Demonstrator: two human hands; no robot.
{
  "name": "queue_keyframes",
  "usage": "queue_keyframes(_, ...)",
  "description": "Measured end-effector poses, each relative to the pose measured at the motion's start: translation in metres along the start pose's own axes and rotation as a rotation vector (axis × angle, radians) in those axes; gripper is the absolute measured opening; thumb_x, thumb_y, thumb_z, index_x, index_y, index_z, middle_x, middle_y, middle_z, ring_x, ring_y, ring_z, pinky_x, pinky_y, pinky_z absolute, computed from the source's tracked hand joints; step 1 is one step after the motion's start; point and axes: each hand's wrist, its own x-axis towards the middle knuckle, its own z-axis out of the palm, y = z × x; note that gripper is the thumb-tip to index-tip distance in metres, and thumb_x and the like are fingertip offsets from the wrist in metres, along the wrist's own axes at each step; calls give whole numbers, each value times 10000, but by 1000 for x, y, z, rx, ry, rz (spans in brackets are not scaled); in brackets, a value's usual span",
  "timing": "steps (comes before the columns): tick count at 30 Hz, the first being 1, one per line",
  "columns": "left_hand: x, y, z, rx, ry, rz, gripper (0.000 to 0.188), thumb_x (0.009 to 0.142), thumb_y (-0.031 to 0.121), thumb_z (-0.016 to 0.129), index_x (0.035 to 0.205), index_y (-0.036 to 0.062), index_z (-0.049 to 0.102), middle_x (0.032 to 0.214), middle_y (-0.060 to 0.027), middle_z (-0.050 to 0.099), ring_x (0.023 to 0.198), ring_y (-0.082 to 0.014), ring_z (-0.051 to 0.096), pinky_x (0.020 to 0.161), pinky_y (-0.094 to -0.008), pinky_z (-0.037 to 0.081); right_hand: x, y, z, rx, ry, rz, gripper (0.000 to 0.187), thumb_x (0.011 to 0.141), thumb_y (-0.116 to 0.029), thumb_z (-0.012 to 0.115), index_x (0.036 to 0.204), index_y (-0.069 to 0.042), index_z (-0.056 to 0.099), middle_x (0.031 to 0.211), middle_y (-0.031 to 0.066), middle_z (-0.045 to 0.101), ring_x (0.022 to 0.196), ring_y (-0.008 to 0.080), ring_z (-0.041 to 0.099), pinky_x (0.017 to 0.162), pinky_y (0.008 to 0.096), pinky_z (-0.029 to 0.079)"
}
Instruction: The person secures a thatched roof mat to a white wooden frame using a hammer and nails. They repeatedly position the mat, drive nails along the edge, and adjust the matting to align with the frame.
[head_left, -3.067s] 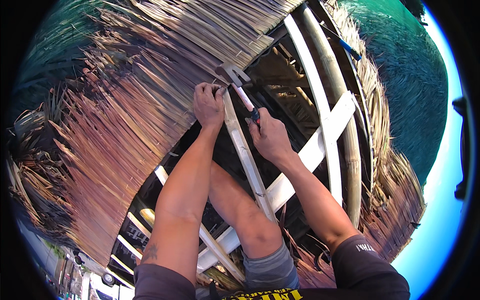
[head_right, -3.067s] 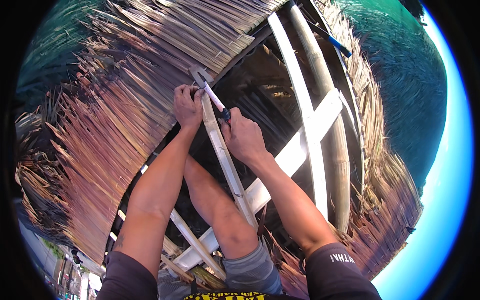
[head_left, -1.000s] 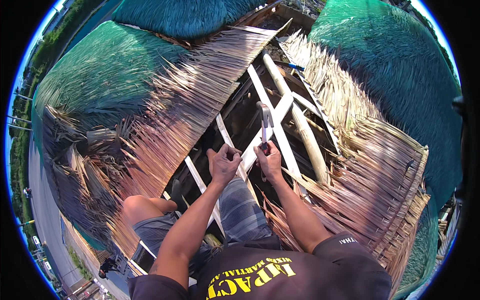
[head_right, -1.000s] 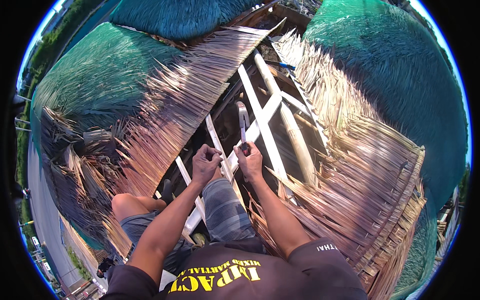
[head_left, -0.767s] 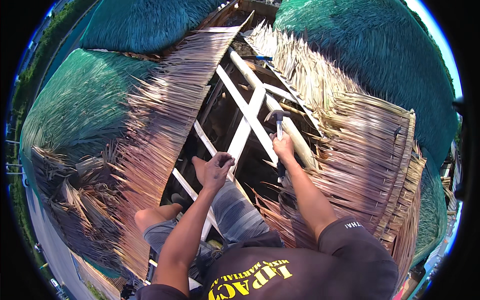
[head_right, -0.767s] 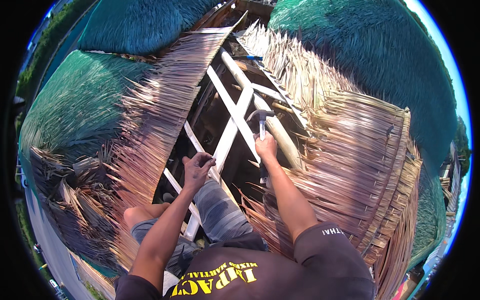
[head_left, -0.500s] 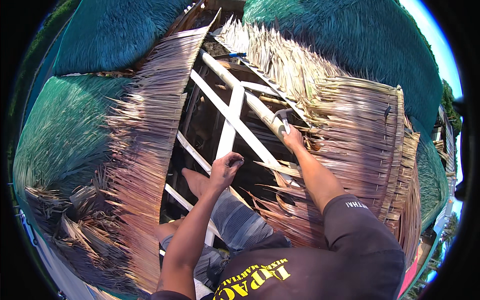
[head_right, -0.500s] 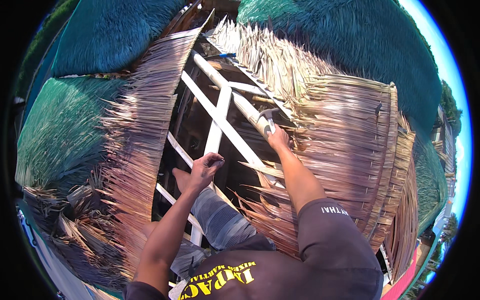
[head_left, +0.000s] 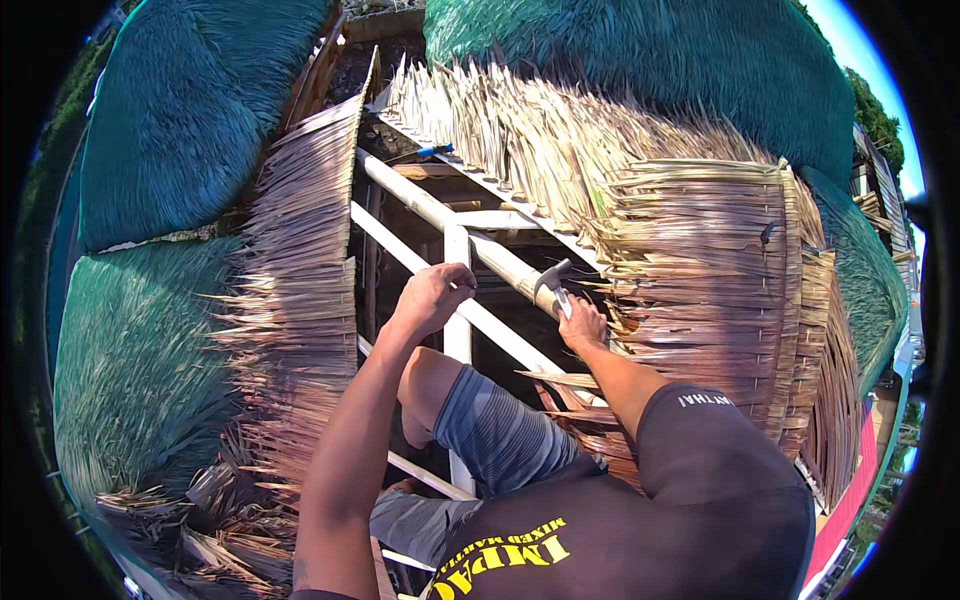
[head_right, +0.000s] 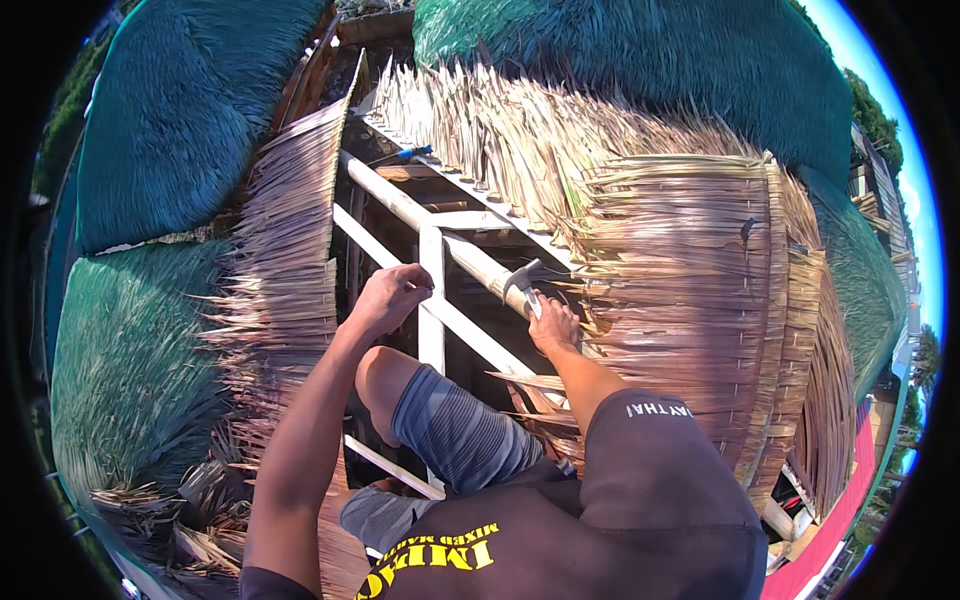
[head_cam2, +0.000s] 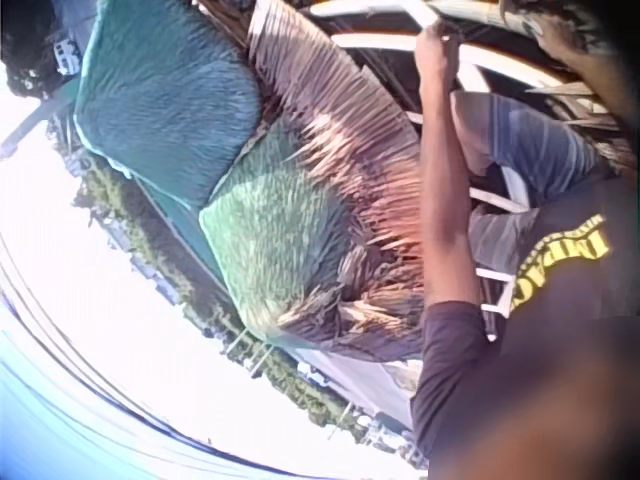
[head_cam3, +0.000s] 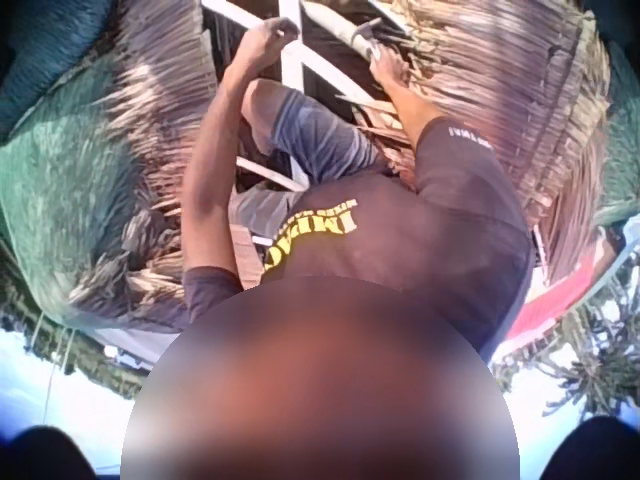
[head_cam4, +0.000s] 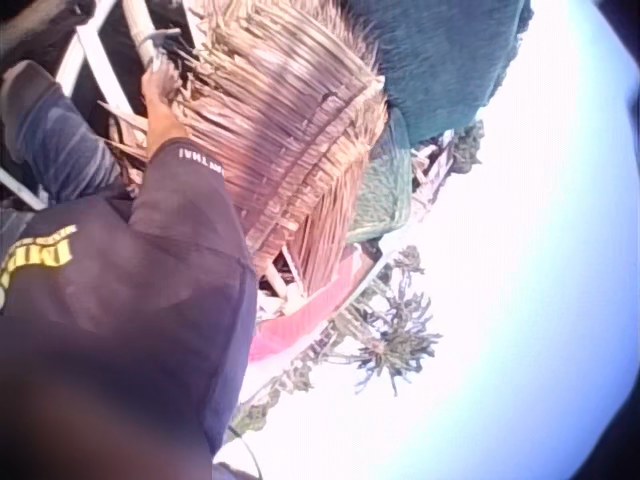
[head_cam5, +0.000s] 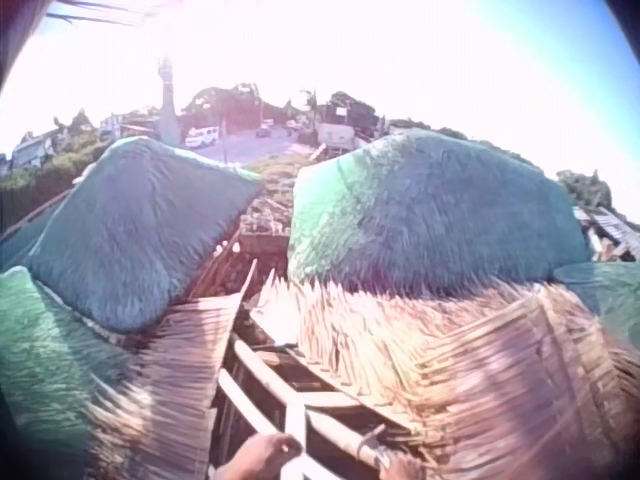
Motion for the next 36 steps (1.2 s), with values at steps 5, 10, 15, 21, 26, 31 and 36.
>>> queue_keyframes(5,14,15,-63,107,146,-160,183,868,122,699,1024,27,704,817,-94,707,748,-169,672,718,-329,535,3,0,4,-7,-22,18,510,909,-384,639,1395,-266,535,1272,74,599,1245,316,530,1036,551,352)
queue_keyframes(10,34,38,-63,91,334,-54,188,878,139,716,1030,31,695,833,-90,706,748,-176,664,720,-335,533,3,1,-7,44,-41,-2,534,900,-398,628,1407,-270,524,1286,86,590,1259,336,516,1055,559,325)
queue_keyframes(15,47,21,-36,24,270,3,185,875,153,721,1019,39,695,860,-87,705,777,-176,661,729,-339,530,6,4,6,21,-2,-8,503,908,-412,627,1380,-256,548,1249,91,583,1253,337,511,1025,562,358)
queue_keyframes(21,26,-40,-34,-76,210,17,182,853,124,719,1010,34,704,892,-134,710,822,-266,701,747,-360,546,5,5,2,37,-15,-24,479,935,-440,601,1381,-270,561,1298,68,565,1277,293,508,1021,528,380)
queue_keyframes(26,-37,-94,-77,-113,324,-55,161,842,85,717,986,14,697,884,-144,703,811,-261,698,751,-364,545,68,-22,-56,-61,-176,-191,338,929,-412,622,1162,-171,663,946,193,714,960,427,665,799,521,516)
queue_keyframes(31,-38,-116,-53,-292,855,-268,186,876,32,693,1058,-6,693,874,-89,714,780,-156,670,732,-293,532,176,-134,-59,305,-121,-485,345,915,-289,651,1188,-85,600,908,264,697,913,463,664,808,542,505)
queue_keyframes(36,6,-66,10,-566,880,-355,144,908,45,691,1040,-10,708,877,-41,719,809,-95,657,776,-265,531,167,-235,-94,520,-393,-609,530,891,-189,638,1355,-10,455,1113,249,661,1084,359,660,940,428,495)
